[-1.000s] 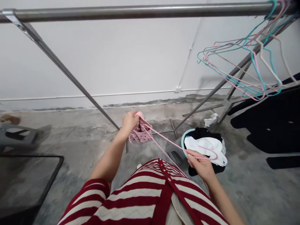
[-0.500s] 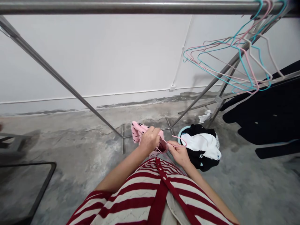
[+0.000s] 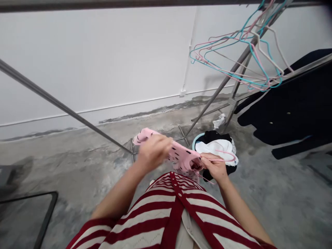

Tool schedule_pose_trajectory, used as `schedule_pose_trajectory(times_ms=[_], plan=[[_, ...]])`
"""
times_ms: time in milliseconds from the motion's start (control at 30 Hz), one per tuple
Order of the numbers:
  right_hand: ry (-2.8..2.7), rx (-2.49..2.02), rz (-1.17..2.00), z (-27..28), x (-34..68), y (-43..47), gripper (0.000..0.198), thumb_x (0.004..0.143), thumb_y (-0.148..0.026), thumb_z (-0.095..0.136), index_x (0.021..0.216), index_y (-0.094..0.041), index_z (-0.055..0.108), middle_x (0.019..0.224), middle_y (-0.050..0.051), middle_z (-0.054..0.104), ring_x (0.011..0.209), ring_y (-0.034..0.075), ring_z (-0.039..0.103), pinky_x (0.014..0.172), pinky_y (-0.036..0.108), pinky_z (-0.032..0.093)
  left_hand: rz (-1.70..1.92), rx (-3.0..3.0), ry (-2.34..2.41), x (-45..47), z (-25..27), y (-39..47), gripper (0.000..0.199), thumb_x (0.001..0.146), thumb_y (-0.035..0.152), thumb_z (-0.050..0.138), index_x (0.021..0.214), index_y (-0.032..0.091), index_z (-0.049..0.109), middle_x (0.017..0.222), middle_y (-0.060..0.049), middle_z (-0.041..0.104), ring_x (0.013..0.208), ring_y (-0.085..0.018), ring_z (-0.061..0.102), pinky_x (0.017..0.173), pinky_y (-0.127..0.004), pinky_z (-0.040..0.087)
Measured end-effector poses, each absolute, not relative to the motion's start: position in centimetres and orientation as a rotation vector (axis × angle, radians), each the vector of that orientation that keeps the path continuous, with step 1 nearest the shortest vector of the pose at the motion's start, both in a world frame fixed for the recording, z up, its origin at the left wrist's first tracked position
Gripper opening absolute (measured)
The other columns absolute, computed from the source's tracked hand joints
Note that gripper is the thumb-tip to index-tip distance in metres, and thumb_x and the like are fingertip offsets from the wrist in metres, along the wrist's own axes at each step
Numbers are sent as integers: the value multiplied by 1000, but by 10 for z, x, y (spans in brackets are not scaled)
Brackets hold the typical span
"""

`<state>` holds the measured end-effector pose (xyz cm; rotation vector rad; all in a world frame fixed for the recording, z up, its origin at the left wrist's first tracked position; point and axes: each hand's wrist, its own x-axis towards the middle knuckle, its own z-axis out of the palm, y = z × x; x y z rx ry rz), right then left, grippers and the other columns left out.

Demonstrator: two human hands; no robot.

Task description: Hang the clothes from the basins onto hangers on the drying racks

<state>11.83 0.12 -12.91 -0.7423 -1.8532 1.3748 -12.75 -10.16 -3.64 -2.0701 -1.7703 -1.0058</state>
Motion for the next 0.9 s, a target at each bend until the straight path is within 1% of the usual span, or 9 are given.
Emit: schedule_pose_trajectory(times_ms=[133, 200, 267, 333, 467, 567, 633, 733, 900], plan=[[-1715, -656, 1454, -131, 142, 8, 26, 82, -38, 60, 70, -15, 66, 44, -3, 45, 40, 8, 37, 41, 22, 28, -1036, -1969, -2031, -182, -21, -99, 27, 86, 38, 49, 93, 19, 67, 95, -7, 68, 95, -20, 60, 87, -35, 46], [-1599, -605, 1462, -132, 146, 10, 25, 81, -39, 61, 76, -15, 68, 43, -3, 46, 38, 8, 36, 39, 22, 26, -1139, -2062, -2278, -194, -28, -97, 42, 86, 48, 40, 79, 16, 66, 76, -4, 66, 76, -17, 60, 69, -28, 49], [-1521, -578, 1468, -130, 148, 13, 25, 79, -39, 62, 79, -15, 68, 43, -3, 47, 37, 7, 35, 39, 22, 24, -1293, -1993, -2420, -197, -36, -99, 52, 85, 56, 37, 58, 16, 57, 52, 1, 51, 53, -12, 49, 49, -22, 40], [-1495, -602, 1477, -127, 146, 15, 25, 78, -39, 64, 78, -15, 68, 41, -3, 45, 36, 7, 35, 38, 21, 24, -1405, -1815, -2374, -197, -38, -103, 52, 84, 56, 41, 50, 17, 48, 45, 4, 40, 45, -9, 40, 43, -21, 34], [-1562, -671, 1516, -116, 132, 12, 28, 79, -41, 62, 69, -15, 65, 42, -4, 43, 38, 7, 35, 40, 22, 26, -1213, -1686, -2038, -191, -14, -106, 27, 84, 43, 52, 80, 19, 62, 78, -3, 63, 75, -15, 58, 72, -27, 47], [-1742, -657, 1593, -106, 111, 1, 32, 80, -41, 60, 62, -15, 63, 46, -2, 46, 44, 8, 39, 45, 23, 33, -891, -2000, -1870, -163, 3, -98, 26, 85, 41, 53, 97, 20, 62, 105, -8, 63, 103, -21, 56, 91, -35, 44], [-1817, -629, 1616, -99, 95, -7, 30, 80, -42, 61, 69, -15, 66, 50, 0, 51, 48, 9, 44, 48, 23, 37, -601, -2420, -1790, -135, 0, -90, 27, 89, 42, 48, 96, 20, 62, 98, -7, 64, 98, -19, 58, 86, -32, 45], [-1896, -559, 1706, -95, 79, -6, 34, 79, -46, 60, 84, -14, 71, 58, 2, 58, 53, 10, 50, 51, 23, 41, -191, -2686, -1881, -106, -19, -83, 35, 93, 43, 38, 85, 19, 62, 77, -2, 63, 70, -14, 59, 62, -24, 43], [-1932, -560, 1950, -127, 94, 52, 47, 79, -52, 57, 109, -16, 66, 82, 5, 67, 73, 15, 61, 68, 28, 49, -366, -2746, -1932, -126, -30, -95, 40, 95, 39, 33, 81, 18, 64, 71, -1, 62, 64, -11, 56, 59, -20, 39]])
